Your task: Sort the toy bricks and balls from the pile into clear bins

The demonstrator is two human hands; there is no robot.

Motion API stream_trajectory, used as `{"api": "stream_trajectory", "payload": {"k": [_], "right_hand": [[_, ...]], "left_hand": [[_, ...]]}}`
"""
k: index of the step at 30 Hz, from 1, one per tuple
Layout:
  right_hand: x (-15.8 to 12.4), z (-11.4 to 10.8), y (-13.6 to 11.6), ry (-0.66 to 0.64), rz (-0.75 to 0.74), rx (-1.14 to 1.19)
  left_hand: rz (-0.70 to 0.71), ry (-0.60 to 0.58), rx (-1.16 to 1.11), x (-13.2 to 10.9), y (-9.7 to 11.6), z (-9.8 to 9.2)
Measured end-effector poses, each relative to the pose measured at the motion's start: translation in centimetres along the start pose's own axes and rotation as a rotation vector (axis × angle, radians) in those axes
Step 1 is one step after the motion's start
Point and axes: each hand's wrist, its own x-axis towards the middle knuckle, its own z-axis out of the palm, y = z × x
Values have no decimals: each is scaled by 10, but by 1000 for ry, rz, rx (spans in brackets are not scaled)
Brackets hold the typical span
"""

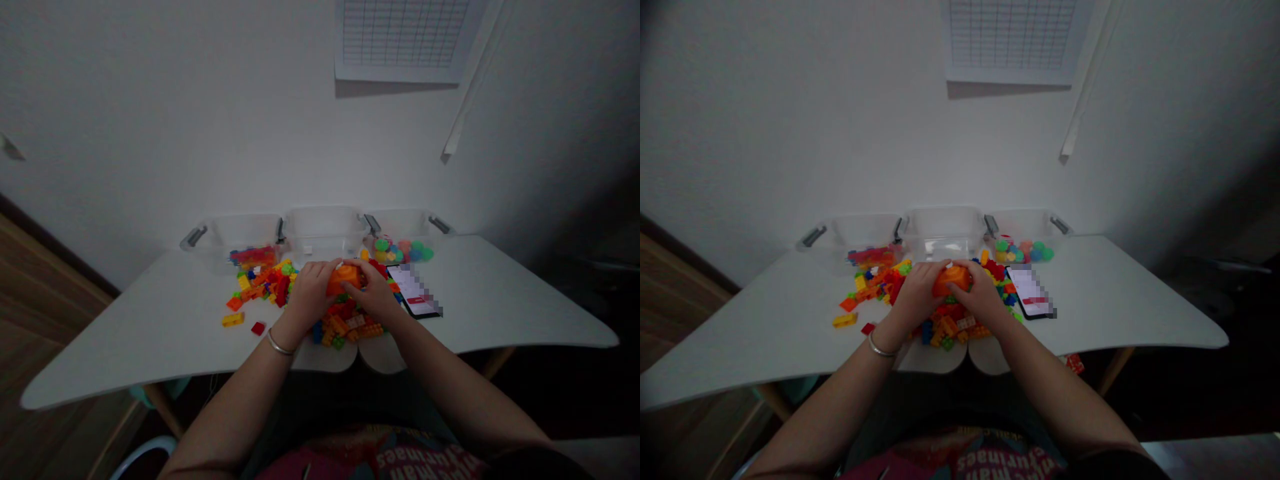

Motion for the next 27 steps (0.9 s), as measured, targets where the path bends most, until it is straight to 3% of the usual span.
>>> {"api": "stream_trajectory", "payload": {"k": [4, 8, 12, 16, 22, 27], "right_hand": [[29, -9, 1, 3, -18, -19], [77, -27, 10, 253, -46, -129], [118, -27, 22, 364, -44, -194], [139, -12, 23, 250, 21, -346], [145, -1, 14, -135, 152, -777], [141, 0, 14, -202, 83, -937]], "left_hand": [[-44, 120, -21, -11, -8, -9], [-225, 220, 61, -40, -20, -9], [-340, 172, 174, -65, -34, 3], [-345, 85, 237, -68, -47, 13], [-338, 89, 192, -63, -57, 20], [-332, 89, 118, -65, -62, 23]]}}
